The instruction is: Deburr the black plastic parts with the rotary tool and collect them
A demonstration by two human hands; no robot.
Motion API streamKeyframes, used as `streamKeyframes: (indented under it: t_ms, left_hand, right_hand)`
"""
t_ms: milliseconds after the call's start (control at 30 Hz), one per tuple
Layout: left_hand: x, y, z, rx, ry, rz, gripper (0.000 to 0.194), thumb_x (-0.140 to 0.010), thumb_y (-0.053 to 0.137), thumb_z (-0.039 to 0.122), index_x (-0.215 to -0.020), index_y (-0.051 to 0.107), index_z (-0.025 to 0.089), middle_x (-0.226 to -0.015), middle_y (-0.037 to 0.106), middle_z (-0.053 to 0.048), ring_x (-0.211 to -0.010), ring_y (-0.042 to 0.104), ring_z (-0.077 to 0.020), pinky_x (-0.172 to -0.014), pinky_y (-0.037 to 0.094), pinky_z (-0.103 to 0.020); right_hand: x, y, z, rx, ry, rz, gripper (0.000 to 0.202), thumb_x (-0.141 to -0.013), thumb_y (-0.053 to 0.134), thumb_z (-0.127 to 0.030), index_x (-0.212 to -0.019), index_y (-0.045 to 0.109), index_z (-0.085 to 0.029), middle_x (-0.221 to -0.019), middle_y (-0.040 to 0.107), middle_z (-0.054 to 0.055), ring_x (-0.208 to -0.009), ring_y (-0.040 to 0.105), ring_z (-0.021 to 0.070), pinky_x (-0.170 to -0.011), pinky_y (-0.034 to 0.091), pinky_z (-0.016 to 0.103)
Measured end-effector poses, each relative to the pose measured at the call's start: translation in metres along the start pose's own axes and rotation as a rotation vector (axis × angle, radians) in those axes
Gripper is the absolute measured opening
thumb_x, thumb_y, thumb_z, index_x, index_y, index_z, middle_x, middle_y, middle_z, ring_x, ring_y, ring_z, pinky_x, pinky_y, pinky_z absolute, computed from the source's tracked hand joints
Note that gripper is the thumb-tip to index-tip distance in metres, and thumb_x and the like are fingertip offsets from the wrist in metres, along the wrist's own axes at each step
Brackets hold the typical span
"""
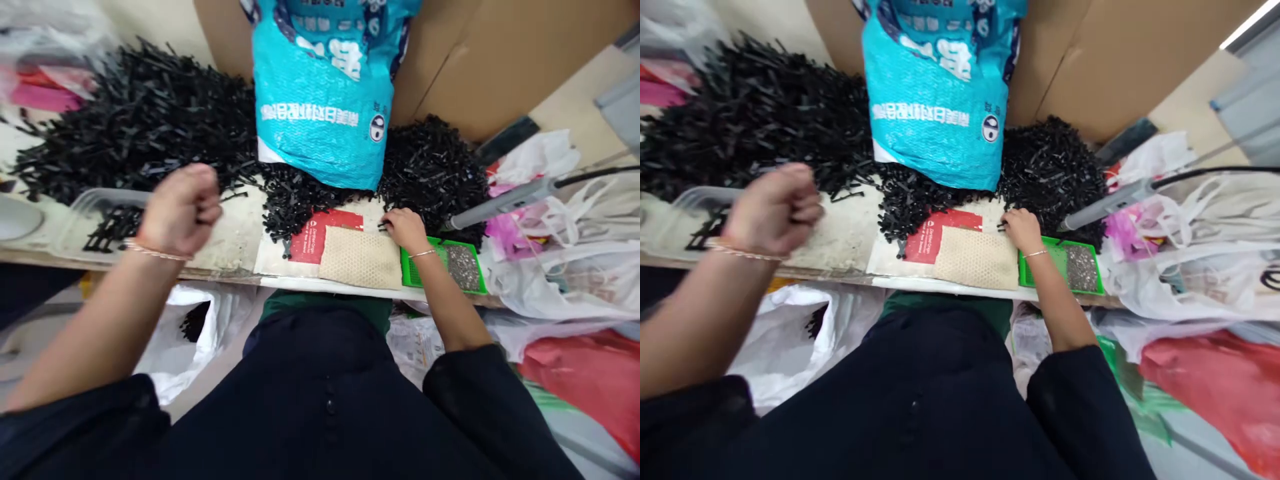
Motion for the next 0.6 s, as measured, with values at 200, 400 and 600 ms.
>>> streamKeyframes:
  t_ms: [200,400,600]
  left_hand:
    - [0.081,0.087,-0.112,0.462,-0.603,-0.137,0.005,-0.096,0.067,0.016,-0.096,0.071,0.015,-0.059,0.042,0.008,-0.042,0.032,-0.0029,-0.041,0.030,-0.011]
    - [0.114,0.140,-0.148,0.623,-0.703,-0.315,0.017,-0.101,0.063,0.022,-0.108,0.076,0.013,-0.064,0.052,0.005,-0.040,0.032,-0.0040,-0.039,0.028,-0.015]
    - [0.112,0.156,-0.142,0.444,-0.456,-0.357,0.032,-0.083,0.079,0.008,-0.114,0.076,0.014,-0.090,0.077,-0.005,-0.062,0.061,-0.0089,-0.065,0.053,-0.023]
  right_hand:
    - [0.002,-0.035,0.025,-0.341,0.079,0.312,0.032,-0.095,0.059,-0.032,-0.117,0.076,-0.017,-0.109,0.079,0.015,-0.087,0.067,0.0257,-0.087,0.058,0.045]
    - [0.036,-0.059,0.023,-0.926,0.171,0.734,0.033,-0.088,0.073,-0.051,-0.105,0.069,-0.023,-0.095,0.073,0.004,-0.078,0.067,0.0166,-0.078,0.061,0.036]
    - [0.083,-0.032,-0.050,-1.512,0.124,0.673,0.030,-0.083,0.084,-0.050,-0.094,0.069,-0.027,-0.084,0.071,-0.003,-0.066,0.065,0.0105,-0.065,0.059,0.026]
Point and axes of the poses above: each hand's wrist, its own x-axis away from the middle knuckle, its own y-axis out of the palm, z = x × y, the point moved 8 cm from there along -x, towards the middle knuckle
